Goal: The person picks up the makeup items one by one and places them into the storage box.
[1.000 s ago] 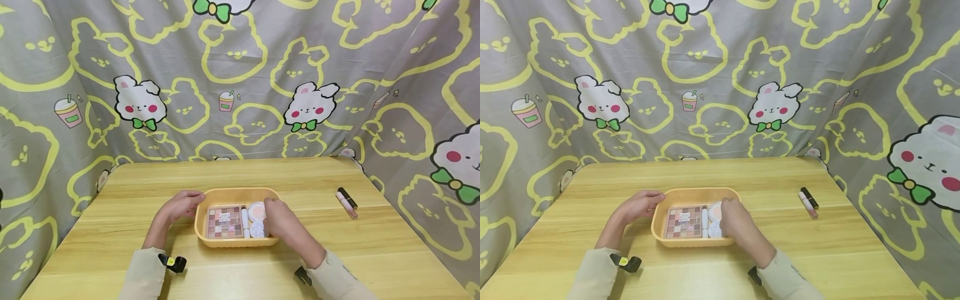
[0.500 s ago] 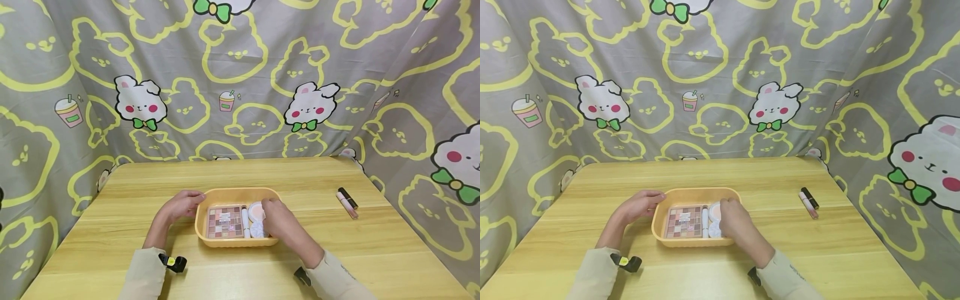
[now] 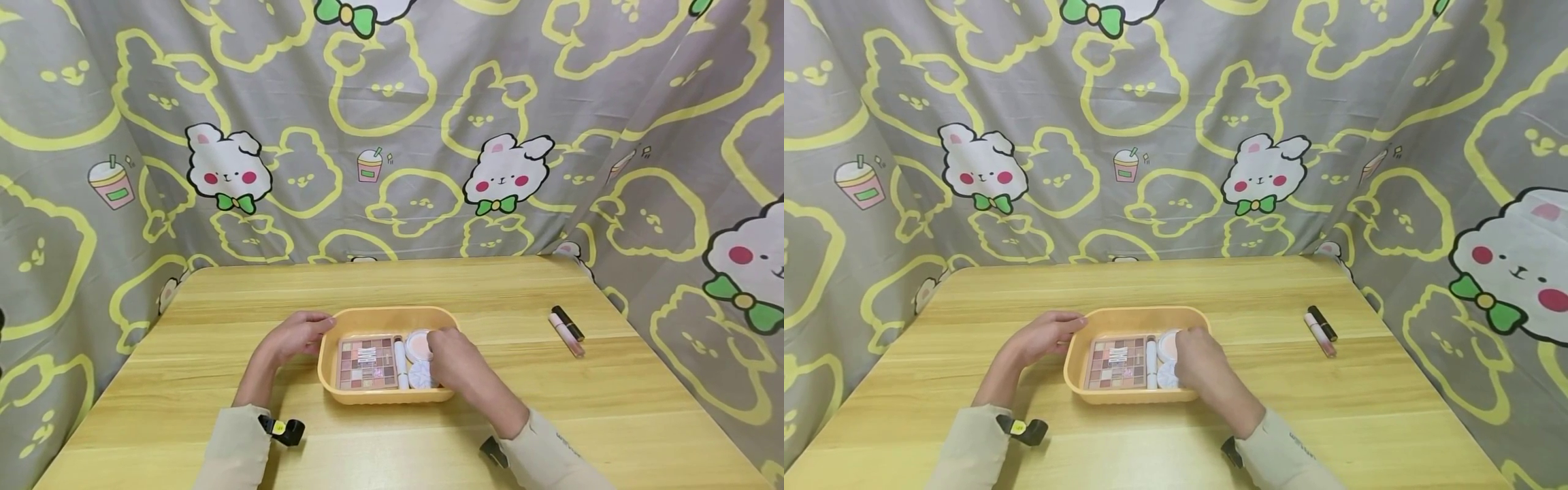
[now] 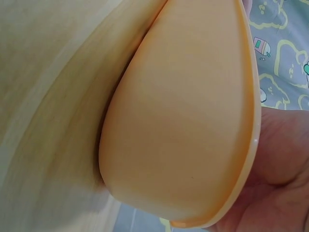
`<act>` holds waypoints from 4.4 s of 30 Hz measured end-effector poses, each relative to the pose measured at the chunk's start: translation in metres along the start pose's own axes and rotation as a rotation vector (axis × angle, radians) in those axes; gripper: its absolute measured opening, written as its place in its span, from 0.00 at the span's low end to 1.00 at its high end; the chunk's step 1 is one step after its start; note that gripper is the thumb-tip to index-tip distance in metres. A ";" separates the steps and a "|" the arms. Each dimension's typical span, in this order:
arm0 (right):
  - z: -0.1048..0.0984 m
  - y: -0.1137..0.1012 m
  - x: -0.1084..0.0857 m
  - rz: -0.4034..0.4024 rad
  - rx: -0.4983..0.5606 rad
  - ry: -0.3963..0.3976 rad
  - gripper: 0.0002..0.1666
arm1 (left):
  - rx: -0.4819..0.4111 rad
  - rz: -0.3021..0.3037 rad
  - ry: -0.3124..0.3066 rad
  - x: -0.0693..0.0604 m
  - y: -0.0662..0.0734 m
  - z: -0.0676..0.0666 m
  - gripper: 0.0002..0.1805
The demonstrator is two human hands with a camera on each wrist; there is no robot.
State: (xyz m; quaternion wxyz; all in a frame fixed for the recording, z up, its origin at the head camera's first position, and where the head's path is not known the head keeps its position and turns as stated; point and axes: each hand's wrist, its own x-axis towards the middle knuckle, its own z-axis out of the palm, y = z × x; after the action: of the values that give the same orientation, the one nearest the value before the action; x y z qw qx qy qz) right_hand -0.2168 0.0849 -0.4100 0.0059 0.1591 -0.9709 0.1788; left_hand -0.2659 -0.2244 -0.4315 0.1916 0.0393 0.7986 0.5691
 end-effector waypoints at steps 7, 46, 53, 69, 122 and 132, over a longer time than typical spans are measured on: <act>-0.005 0.000 0.000 0.020 0.049 -0.016 0.12 | 0.013 0.003 0.000 0.000 0.000 0.001 0.28; -0.056 0.028 0.003 0.060 0.195 0.140 0.15 | 0.014 0.000 0.014 -0.001 -0.001 0.001 0.27; -0.060 0.030 0.004 0.082 0.210 0.118 0.16 | 0.011 0.007 0.007 0.000 -0.002 0.000 0.28; -0.066 0.044 0.005 0.104 0.219 0.106 0.18 | 0.005 0.003 0.007 0.000 -0.001 0.000 0.28; -0.100 0.123 0.001 0.311 0.174 0.120 0.30 | 0.005 0.004 -0.009 0.000 0.000 0.000 0.29; -0.099 0.135 0.001 0.335 0.168 0.097 0.32 | 0.010 0.002 -0.004 0.000 0.000 0.000 0.29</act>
State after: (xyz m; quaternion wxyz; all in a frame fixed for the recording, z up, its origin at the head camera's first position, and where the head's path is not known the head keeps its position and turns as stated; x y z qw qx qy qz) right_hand -0.2637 0.2385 -0.3639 0.0094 -0.0136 -0.9640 0.2653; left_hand -0.2654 -0.2242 -0.4319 0.1922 0.0422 0.8011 0.5652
